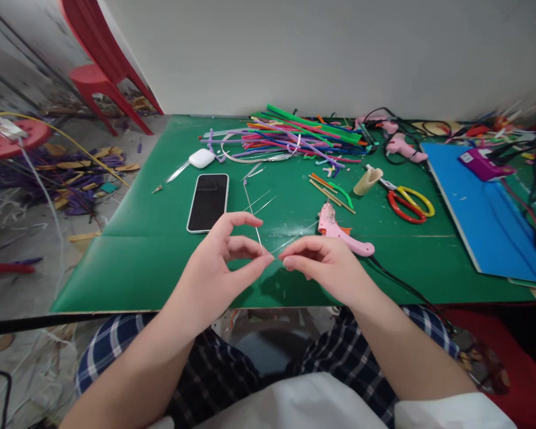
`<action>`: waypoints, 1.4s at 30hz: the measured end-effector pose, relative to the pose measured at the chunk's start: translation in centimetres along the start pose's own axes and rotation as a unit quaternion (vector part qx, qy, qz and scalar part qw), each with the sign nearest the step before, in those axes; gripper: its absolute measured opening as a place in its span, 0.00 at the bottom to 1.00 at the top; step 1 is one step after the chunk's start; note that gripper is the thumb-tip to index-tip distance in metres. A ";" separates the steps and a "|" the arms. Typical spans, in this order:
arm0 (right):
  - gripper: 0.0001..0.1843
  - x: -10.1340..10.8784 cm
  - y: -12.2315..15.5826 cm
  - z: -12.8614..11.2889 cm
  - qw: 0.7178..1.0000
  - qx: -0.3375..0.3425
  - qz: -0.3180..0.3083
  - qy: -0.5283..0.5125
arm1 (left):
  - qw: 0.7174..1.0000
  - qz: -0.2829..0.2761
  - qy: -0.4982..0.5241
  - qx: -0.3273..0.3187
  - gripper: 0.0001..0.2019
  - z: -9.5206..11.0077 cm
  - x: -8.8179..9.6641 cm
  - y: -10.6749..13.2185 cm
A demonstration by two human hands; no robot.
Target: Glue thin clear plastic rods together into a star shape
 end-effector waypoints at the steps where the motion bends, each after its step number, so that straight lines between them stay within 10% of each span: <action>1: 0.06 0.1 0.1 -0.1 1.000 0.010 0.000 0.021 | 1.000 0.001 0.011 0.000 0.18 -0.1 0.0 -0.1; 10: 0.06 0.4 0.8 -1.3 0.972 0.129 0.026 0.192 | 0.999 -0.007 0.054 0.006 0.18 -0.7 -0.1 -0.3; 42: 0.07 -0.6 1.3 -1.6 0.973 0.140 0.055 0.177 | 0.999 0.002 0.053 -0.013 0.14 -0.3 -0.9 0.1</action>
Point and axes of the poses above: each hand's wrist, its own y-axis away from the middle knuckle, its own x-axis out of the back of the hand, z = x × y, the point moved 2 cm from there along -y, towards the middle knuckle, and after that the axes turned 1 degree about y, right-handed, at the moved point
